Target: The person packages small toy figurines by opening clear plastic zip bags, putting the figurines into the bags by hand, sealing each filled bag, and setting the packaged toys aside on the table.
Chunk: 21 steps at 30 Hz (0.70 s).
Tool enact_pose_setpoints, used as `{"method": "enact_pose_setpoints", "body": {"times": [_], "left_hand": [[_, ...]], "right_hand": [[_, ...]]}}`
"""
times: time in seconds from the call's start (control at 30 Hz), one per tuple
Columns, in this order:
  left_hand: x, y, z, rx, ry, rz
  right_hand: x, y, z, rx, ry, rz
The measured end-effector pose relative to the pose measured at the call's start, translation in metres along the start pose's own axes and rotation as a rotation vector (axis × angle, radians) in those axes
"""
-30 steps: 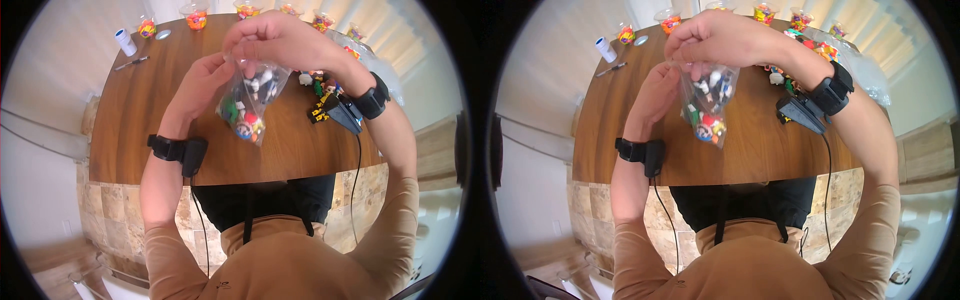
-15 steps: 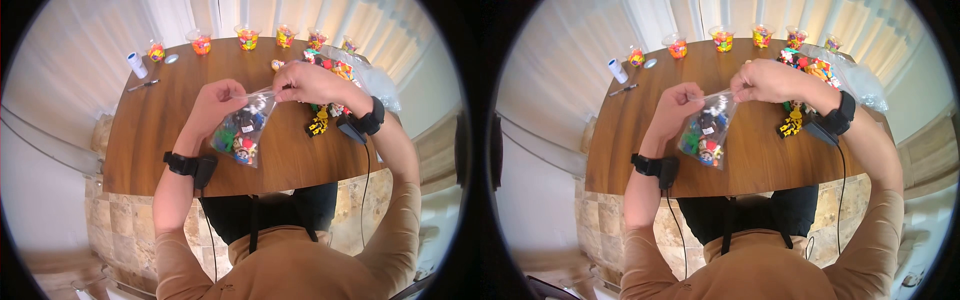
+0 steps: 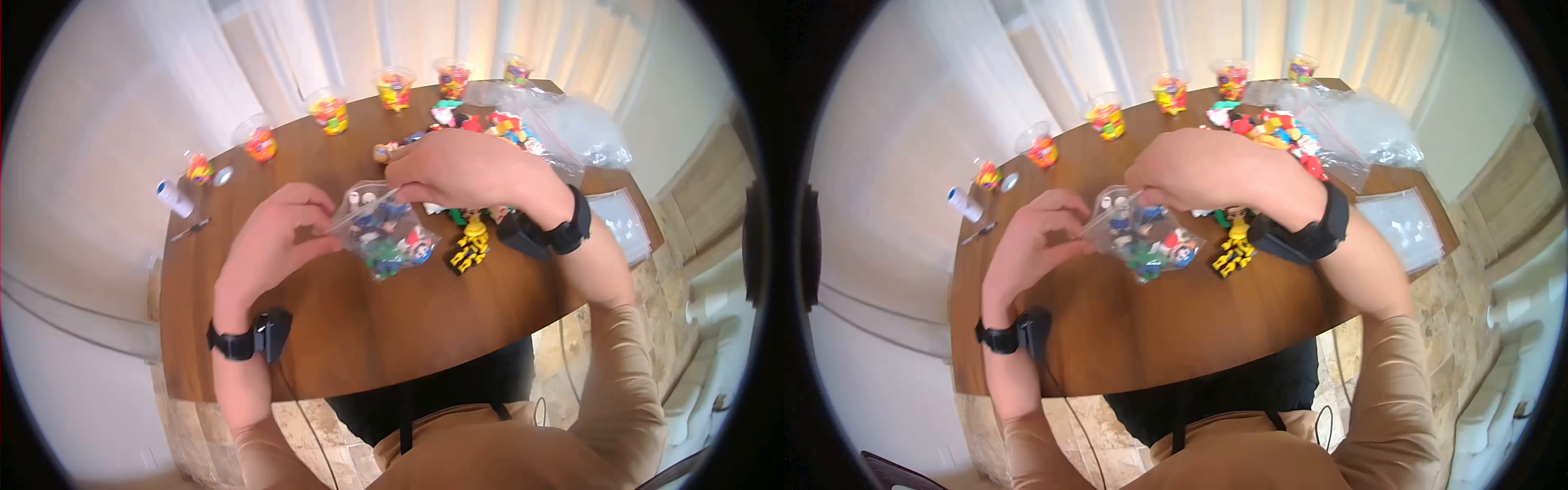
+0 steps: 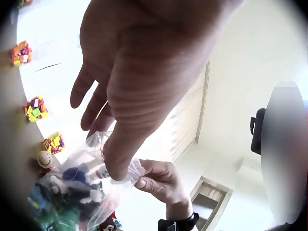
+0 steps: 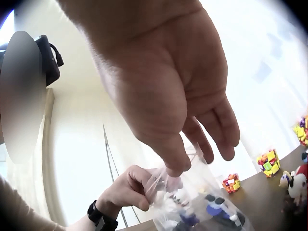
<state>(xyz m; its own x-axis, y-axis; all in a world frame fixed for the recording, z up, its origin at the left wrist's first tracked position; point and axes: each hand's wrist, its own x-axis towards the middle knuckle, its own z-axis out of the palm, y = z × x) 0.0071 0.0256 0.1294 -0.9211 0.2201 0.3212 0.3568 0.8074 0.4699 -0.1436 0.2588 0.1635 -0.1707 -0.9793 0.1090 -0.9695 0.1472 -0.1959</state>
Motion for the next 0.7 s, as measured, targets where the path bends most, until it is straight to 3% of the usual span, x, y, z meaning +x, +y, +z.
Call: {"method": "enact_pose_setpoints", "body": {"times": [0.17,0.23,0.43,0.5,0.63,0.7], "left_hand": [[0.013,0.017,-0.014,0.045,-0.102,-0.085],[0.01,0.024,-0.011,0.29,0.032,-0.108],[0.008,0.042,-0.011,0.605,0.167,-0.064],[0.008,0.044,-0.011,0.615,0.144,-0.079],[0.01,0.042,-0.01,0.576,0.138,-0.037],[0.011,0.044,-0.008,0.588,0.144,-0.04]], "right_hand": [[-0.014,0.004,-0.011,-0.036,0.139,-0.056],[-0.016,0.005,-0.014,-0.053,0.153,-0.078],[-0.014,0.015,0.001,0.109,0.156,-0.208],[-0.016,0.014,0.001,0.158,0.047,-0.122],[-0.02,0.027,0.013,0.043,0.058,-0.096],[-0.023,0.035,0.02,-0.019,0.209,-0.155]]}}
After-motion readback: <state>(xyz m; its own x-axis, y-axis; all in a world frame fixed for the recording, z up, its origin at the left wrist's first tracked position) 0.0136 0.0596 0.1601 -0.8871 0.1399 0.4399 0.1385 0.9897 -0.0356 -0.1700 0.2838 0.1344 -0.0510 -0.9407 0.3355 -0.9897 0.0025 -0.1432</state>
